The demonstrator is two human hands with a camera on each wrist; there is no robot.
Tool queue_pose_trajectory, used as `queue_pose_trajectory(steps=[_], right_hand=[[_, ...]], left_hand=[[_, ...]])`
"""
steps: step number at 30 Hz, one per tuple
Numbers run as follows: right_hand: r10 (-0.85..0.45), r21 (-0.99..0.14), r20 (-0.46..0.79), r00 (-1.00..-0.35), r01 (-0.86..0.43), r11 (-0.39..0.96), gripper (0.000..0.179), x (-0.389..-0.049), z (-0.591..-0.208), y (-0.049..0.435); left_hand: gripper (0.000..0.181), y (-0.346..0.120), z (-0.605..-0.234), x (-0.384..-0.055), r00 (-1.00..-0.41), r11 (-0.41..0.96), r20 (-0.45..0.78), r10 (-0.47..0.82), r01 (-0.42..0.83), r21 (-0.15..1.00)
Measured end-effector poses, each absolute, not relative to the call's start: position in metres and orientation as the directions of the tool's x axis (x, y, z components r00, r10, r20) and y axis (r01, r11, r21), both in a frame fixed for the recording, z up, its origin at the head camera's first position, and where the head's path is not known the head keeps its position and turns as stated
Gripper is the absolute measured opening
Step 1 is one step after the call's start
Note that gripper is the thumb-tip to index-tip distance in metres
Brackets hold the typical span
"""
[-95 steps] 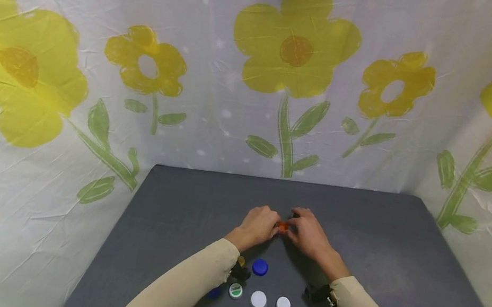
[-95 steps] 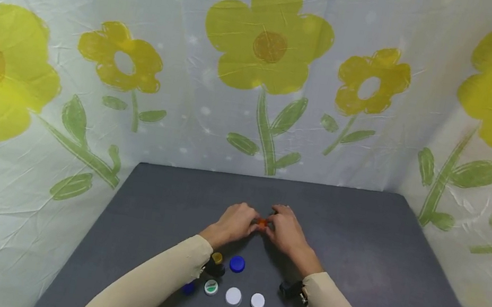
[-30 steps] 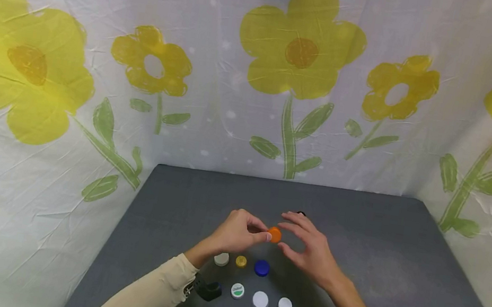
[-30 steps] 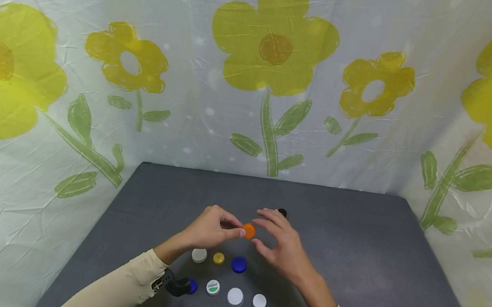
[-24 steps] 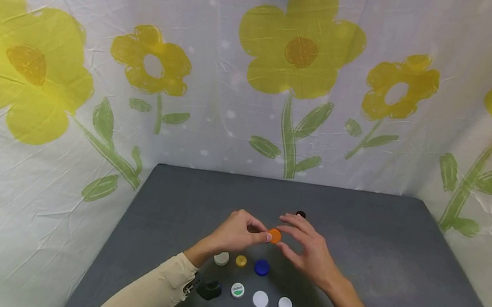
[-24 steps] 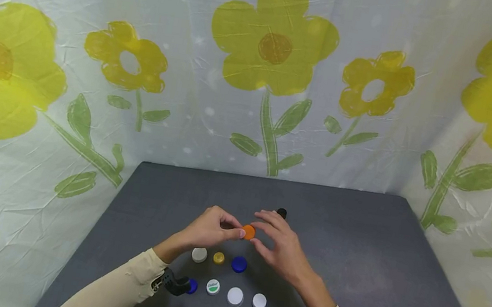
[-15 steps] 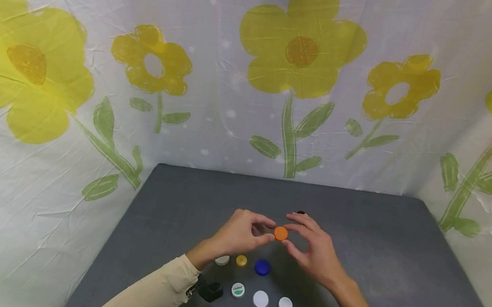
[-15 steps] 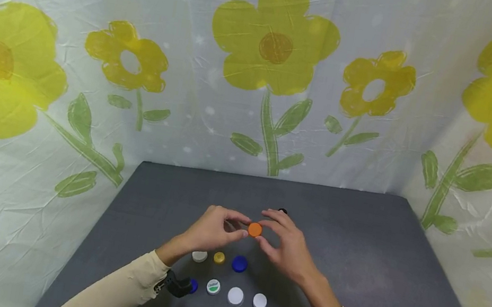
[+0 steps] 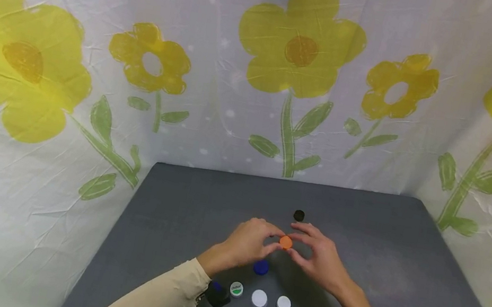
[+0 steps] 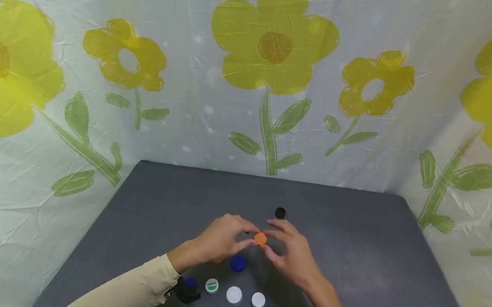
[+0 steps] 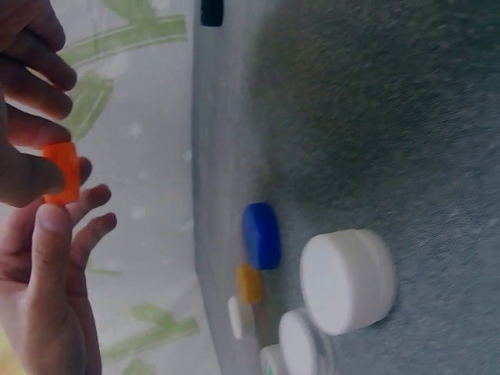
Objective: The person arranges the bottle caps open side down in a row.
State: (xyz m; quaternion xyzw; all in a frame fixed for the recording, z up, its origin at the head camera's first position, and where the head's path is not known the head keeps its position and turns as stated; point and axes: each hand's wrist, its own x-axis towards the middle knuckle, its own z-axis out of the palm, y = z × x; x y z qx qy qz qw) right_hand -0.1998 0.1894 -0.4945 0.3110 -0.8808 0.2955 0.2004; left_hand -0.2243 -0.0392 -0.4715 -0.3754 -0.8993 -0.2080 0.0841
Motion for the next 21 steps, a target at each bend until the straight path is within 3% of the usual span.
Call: queue_pose_trajectory(steps=[10, 21], right_hand=[[-0.503, -0.333, 0.422, -0.754, -0.645, 0.687, 0.027, -0.194, -0.512, 0.193], [-0.512, -0.338, 0.307, -0.802, -0.595, 0.729, 0.024, -0.189, -0.529, 0.189]], left_hand=[[0.022, -0.028, -0.499, -0.222, -0.662, 0.645, 0.236, 0.711, 0.748, 0.153], [0.012, -0.021, -0.525, -0.221, -0.637, 0.640, 0.184, 0.748, 0.767, 0.050]])
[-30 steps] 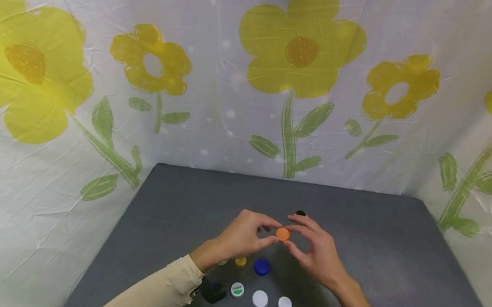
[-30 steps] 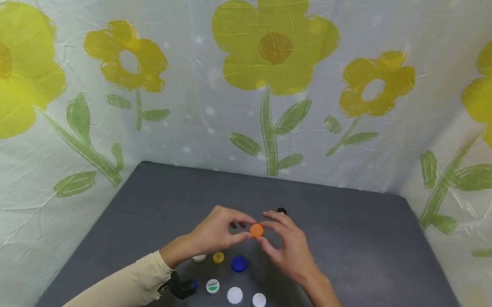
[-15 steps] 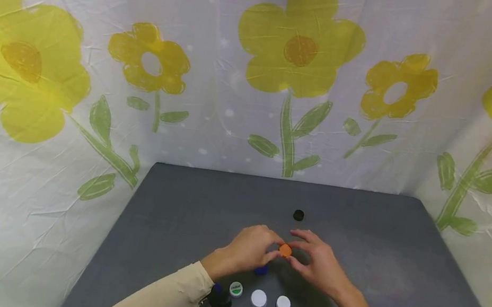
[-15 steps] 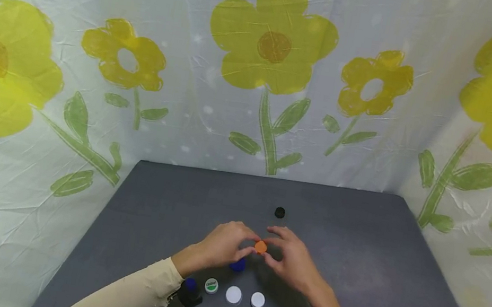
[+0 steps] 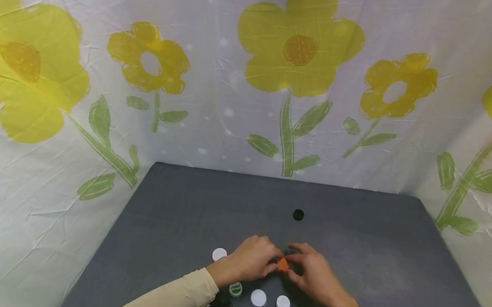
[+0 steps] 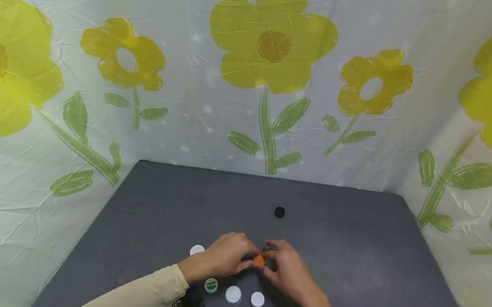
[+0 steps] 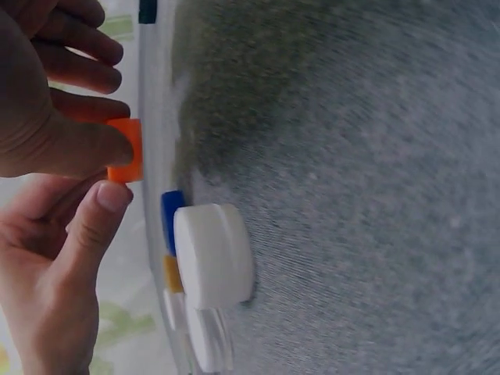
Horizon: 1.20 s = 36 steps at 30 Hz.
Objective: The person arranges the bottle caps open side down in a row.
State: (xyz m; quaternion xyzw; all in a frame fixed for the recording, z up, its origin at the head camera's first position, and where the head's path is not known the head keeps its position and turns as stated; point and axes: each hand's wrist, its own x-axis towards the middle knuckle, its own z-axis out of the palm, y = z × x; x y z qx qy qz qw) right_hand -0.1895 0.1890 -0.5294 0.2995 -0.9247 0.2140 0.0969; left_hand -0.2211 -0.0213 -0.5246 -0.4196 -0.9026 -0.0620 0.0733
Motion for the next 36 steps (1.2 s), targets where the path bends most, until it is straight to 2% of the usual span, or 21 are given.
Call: queue_pose_trajectory(steps=[6, 19, 27, 36], right_hand=[[-0.503, -0.347, 0.277, -0.819, -0.574, 0.742, 0.023, -0.188, -0.534, 0.185], [-0.477, -0.369, 0.247, -0.844, -0.537, 0.759, 0.021, -0.184, -0.542, 0.182], [-0.478, -0.374, 0.260, -0.839, -0.544, 0.751, 0.026, -0.190, -0.535, 0.189], [-0.435, -0.278, 0.350, -0.829, -0.536, 0.797, 0.036, -0.220, -0.508, 0.209]], left_hand=[[0.008, -0.020, -0.530, -0.221, -0.625, 0.635, 0.194, 0.756, 0.773, 0.018], [0.013, -0.016, -0.537, -0.215, -0.633, 0.651, 0.163, 0.757, 0.752, -0.102], [0.018, -0.020, -0.527, -0.223, -0.642, 0.655, 0.150, 0.752, 0.753, -0.059], [0.035, -0.020, -0.499, -0.255, -0.711, 0.718, 0.172, 0.682, 0.695, 0.027]])
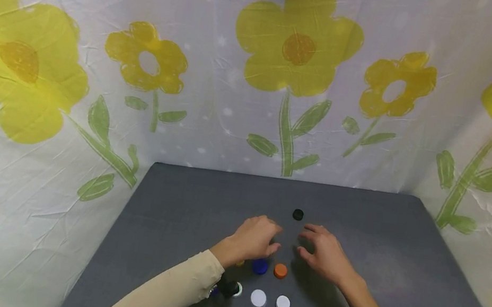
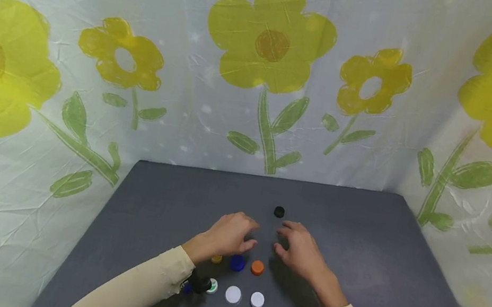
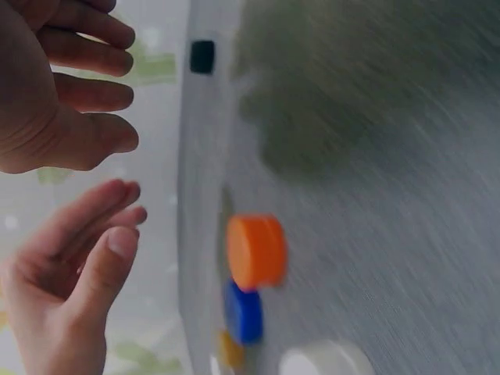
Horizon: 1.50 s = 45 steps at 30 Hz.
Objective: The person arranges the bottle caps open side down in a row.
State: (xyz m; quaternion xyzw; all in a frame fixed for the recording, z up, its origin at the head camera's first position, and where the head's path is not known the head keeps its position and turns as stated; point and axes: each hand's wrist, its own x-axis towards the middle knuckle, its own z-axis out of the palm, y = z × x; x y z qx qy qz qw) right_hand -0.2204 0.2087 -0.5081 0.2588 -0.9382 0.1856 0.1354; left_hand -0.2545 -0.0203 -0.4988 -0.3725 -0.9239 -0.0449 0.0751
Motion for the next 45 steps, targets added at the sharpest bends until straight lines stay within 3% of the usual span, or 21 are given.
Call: queue_pose_trajectory(steps=[15, 23, 34, 45], right_hand=[[-0.394, -0.241, 0.307, -0.866, -0.471, 0.848, 0.040, -0.276, -0.490, 0.224], [-0.368, -0.249, 0.278, -0.887, -0.436, 0.865, 0.039, -0.298, -0.495, 0.225], [-0.336, -0.289, 0.197, -0.921, -0.382, 0.878, 0.036, -0.319, -0.516, 0.220], [-0.282, -0.310, 0.134, -0.950, -0.310, 0.899, 0.022, -0.330, -0.539, 0.219]], left_hand=[[0.040, 0.009, -0.479, -0.316, -0.792, 0.790, 0.142, 0.594, 0.607, 0.085], [0.042, 0.025, -0.495, -0.336, -0.841, 0.827, 0.096, 0.532, 0.540, 0.154], [0.044, 0.042, -0.518, -0.349, -0.878, 0.867, 0.006, 0.479, 0.474, 0.155], [0.022, 0.052, -0.532, -0.356, -0.884, 0.878, -0.030, 0.466, 0.458, 0.137]])
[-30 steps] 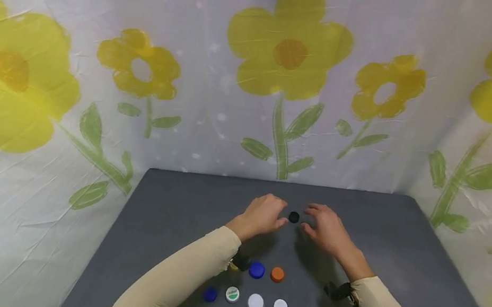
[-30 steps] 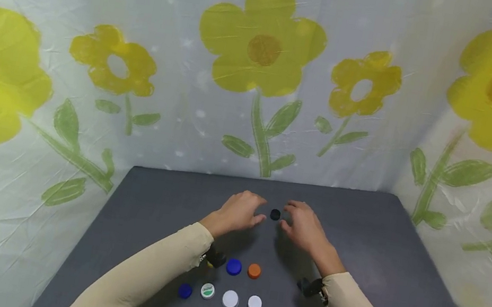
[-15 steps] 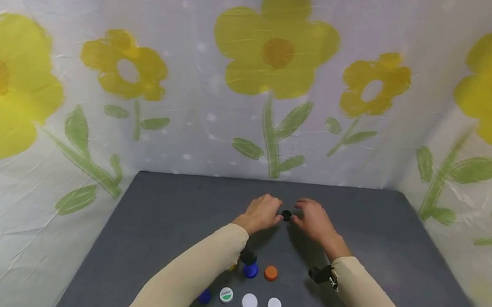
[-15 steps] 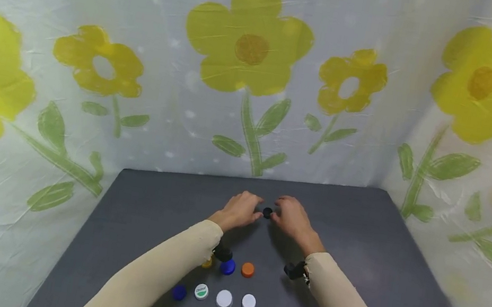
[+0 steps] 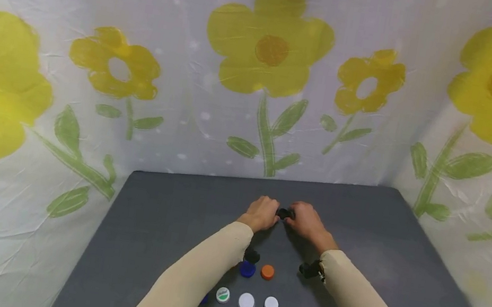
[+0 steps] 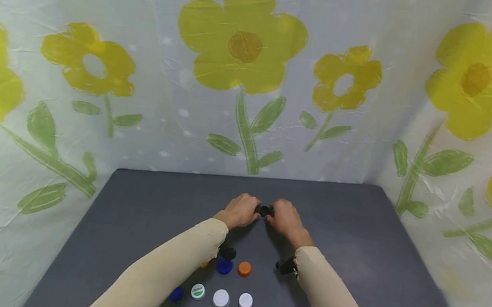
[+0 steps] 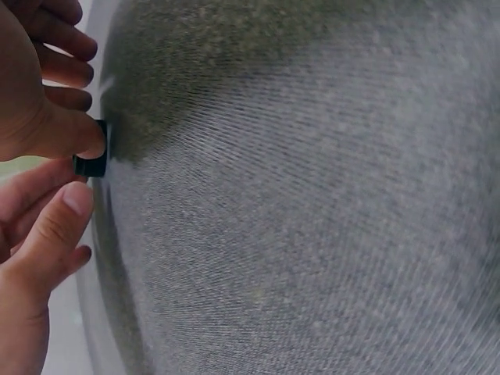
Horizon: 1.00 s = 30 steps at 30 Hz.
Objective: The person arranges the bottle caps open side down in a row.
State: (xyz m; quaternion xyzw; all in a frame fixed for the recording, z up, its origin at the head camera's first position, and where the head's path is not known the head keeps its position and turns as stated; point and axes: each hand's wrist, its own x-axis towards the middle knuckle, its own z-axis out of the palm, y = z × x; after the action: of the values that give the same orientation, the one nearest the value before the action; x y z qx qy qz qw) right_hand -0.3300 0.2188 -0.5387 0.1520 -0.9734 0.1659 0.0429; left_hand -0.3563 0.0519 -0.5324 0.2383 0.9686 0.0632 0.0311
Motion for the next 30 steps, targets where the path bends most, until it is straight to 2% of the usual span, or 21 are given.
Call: queue_pose_trajectory(steps=[6, 10, 15, 21, 30], right_hand=[[-0.277, -0.327, 0.132, -0.952, -0.306, 0.894, 0.016, -0.333, -0.542, 0.214], [-0.277, -0.329, 0.140, -0.951, -0.309, 0.892, 0.015, -0.333, -0.540, 0.213], [-0.296, -0.321, 0.149, -0.943, -0.329, 0.888, 0.020, -0.330, -0.537, 0.214], [-0.312, -0.317, 0.186, -0.932, -0.357, 0.879, 0.027, -0.321, -0.530, 0.216], [-0.323, -0.345, 0.223, -0.920, -0.384, 0.857, 0.028, -0.304, -0.519, 0.219]], left_hand=[[0.015, 0.050, -0.535, -0.357, -0.890, 0.880, 0.009, 0.456, 0.453, 0.146], [0.018, 0.048, -0.536, -0.359, -0.890, 0.873, 0.056, 0.453, 0.455, 0.176], [0.023, 0.047, -0.537, -0.359, -0.885, 0.862, 0.092, 0.457, 0.466, 0.201], [0.013, 0.044, -0.532, -0.353, -0.870, 0.847, 0.119, 0.478, 0.493, 0.199], [0.023, 0.040, -0.519, -0.341, -0.842, 0.823, 0.149, 0.519, 0.539, 0.181]])
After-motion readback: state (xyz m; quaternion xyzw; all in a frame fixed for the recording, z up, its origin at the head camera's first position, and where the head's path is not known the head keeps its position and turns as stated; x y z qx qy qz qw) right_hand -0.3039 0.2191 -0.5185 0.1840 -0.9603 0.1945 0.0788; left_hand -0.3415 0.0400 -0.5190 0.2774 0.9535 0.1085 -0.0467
